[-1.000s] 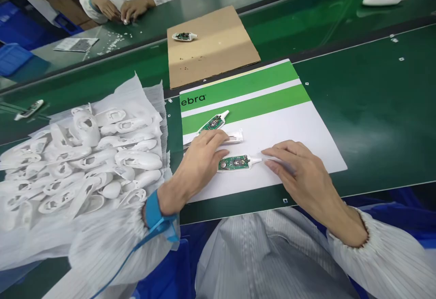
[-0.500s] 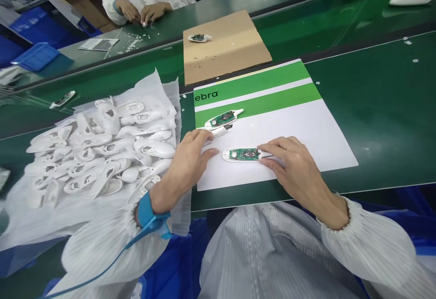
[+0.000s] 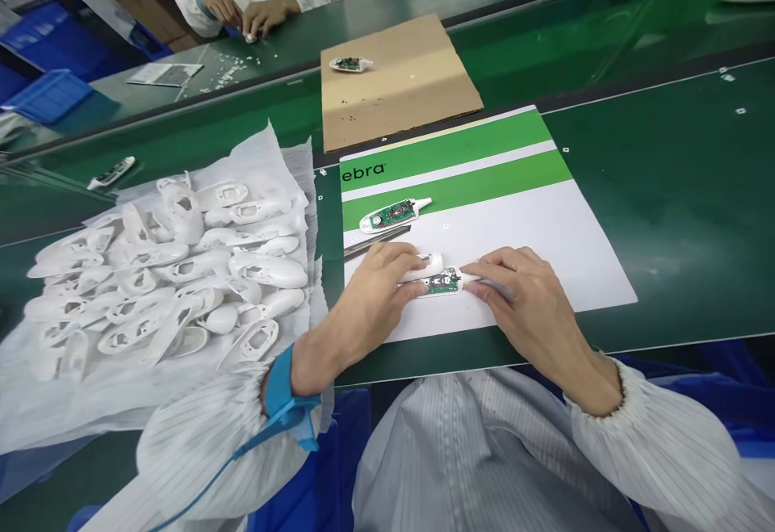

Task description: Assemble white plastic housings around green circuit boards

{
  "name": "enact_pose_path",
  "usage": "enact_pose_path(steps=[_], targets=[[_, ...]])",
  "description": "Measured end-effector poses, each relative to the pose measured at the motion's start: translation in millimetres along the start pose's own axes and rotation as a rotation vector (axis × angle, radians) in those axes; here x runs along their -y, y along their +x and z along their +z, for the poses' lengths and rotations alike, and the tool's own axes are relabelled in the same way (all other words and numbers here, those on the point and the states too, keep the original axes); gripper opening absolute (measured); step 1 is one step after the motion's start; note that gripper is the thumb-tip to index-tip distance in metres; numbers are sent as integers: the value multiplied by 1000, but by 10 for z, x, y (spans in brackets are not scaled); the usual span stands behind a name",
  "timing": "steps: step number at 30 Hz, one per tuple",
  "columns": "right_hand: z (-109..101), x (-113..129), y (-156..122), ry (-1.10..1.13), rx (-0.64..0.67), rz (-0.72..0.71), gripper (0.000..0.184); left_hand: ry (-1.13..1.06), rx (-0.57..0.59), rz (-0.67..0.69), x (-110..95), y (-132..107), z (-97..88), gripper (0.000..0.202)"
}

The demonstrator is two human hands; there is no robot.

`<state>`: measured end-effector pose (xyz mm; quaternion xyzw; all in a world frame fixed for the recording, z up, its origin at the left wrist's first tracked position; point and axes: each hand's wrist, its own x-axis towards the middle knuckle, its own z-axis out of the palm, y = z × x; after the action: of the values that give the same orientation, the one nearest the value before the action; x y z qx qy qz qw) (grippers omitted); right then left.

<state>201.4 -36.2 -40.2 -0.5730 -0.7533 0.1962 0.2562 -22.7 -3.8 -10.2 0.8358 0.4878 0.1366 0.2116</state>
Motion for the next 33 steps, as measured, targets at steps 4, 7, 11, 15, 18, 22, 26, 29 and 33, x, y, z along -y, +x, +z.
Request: enact_pose_path(steps=[4, 7, 11, 15, 18, 22, 26, 29, 33], targets=[[5, 18, 11, -10, -13, 6, 21, 46, -58, 12, 83, 1, 62, 13], [17, 31, 22, -27, -34, 9, 19, 79, -143, 36, 73, -6, 64, 7], [30, 53, 19, -38, -52, 11, 19, 184, -109, 206, -19, -3, 119, 8], [33, 65, 8, -20, -53, 24, 21, 289, -5, 276, -78, -8, 178, 23], [28, 64, 16, -12, -37, 33, 19, 309, 22, 284, -88, -21, 178, 34], [24, 56, 35, -16, -39, 27, 18, 272, 47, 262, -101, -15, 155, 35], [33, 29, 42, -23, -65, -6, 15, 205, 21, 245, -115, 10, 152, 32], [39, 3, 48, -20, -66, -27, 15, 174, 15, 234, -124, 22, 146, 30], [27, 2, 66, -13, -49, -27, 16, 186, 16, 232, -146, 30, 117, 25]])
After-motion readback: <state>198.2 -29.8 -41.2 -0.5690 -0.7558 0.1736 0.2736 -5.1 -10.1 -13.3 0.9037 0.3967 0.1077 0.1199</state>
